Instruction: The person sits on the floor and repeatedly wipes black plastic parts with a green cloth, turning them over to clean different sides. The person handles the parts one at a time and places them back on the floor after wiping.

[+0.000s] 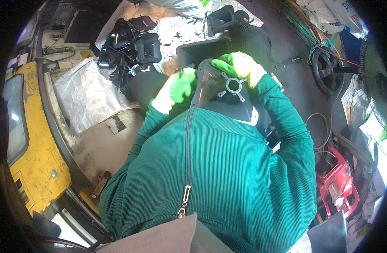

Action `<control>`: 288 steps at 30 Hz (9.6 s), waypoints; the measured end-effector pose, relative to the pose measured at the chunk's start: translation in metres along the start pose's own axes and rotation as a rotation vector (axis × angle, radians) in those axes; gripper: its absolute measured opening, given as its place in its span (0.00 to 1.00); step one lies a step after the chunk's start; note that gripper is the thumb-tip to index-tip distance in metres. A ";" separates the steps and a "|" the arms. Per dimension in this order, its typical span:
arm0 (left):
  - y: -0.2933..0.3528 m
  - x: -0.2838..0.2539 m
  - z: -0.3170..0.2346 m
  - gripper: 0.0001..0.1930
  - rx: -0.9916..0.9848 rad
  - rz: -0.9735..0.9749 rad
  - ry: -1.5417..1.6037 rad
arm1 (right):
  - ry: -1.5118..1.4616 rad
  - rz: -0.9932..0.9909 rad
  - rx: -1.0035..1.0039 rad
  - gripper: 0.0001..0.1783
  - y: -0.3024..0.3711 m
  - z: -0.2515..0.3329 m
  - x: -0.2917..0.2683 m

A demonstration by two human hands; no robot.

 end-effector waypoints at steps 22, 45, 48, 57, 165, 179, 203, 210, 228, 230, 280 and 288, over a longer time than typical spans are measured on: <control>0.214 -0.151 -0.520 0.08 1.494 -0.327 0.393 | 0.390 -1.060 -0.392 0.12 0.045 0.017 -0.054; 0.122 -0.090 -0.575 0.08 1.171 0.331 0.260 | -1.260 -0.602 -1.236 0.26 -0.208 0.301 -0.422; 0.093 -0.089 -0.596 0.07 1.161 0.271 0.440 | -1.067 -0.729 -1.332 0.27 -0.217 0.306 -0.452; 0.097 -0.156 -0.629 0.13 1.355 -0.440 -0.867 | 1.087 -1.554 -0.605 0.31 -0.242 0.244 -0.571; -0.063 -0.279 0.000 0.28 0.641 -0.776 0.611 | 0.503 -0.775 -0.210 0.24 0.005 -0.038 -0.068; 0.135 -0.080 0.280 0.13 0.898 -1.212 0.753 | 0.331 -0.292 -0.629 0.21 -0.113 0.033 -0.021; 0.381 -0.153 0.355 0.23 0.720 -1.804 0.737 | 0.268 0.109 -0.380 0.23 -0.198 -0.113 0.026; 0.354 -0.092 0.402 0.29 0.486 -1.649 0.782 | 0.317 0.178 -0.331 0.24 -0.213 -0.111 0.026; 0.293 0.101 0.644 0.12 -1.006 -0.902 -0.772 | 0.220 0.052 -0.277 0.27 -0.226 -0.024 0.046; 0.325 0.091 0.693 0.17 -1.365 -1.173 -0.043 | 0.152 -0.016 -0.208 0.27 -0.220 -0.015 0.044; -0.039 -0.421 0.360 0.15 -0.720 -1.268 -0.232 | 0.363 -0.210 -0.143 0.18 -0.052 -0.016 0.033; -0.016 -0.376 0.407 0.15 -0.519 -1.177 0.533 | -0.250 -0.307 -0.013 0.14 -0.055 -0.005 0.053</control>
Point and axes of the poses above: each hand's wrist, its own y-axis away from the middle knuckle, its own x-axis out of the palm, z = x × y, the point moved 7 cm from there along -y, towards the middle knuckle, and after that the axes turned 9 degrees about -x, right-handed, at the moved point
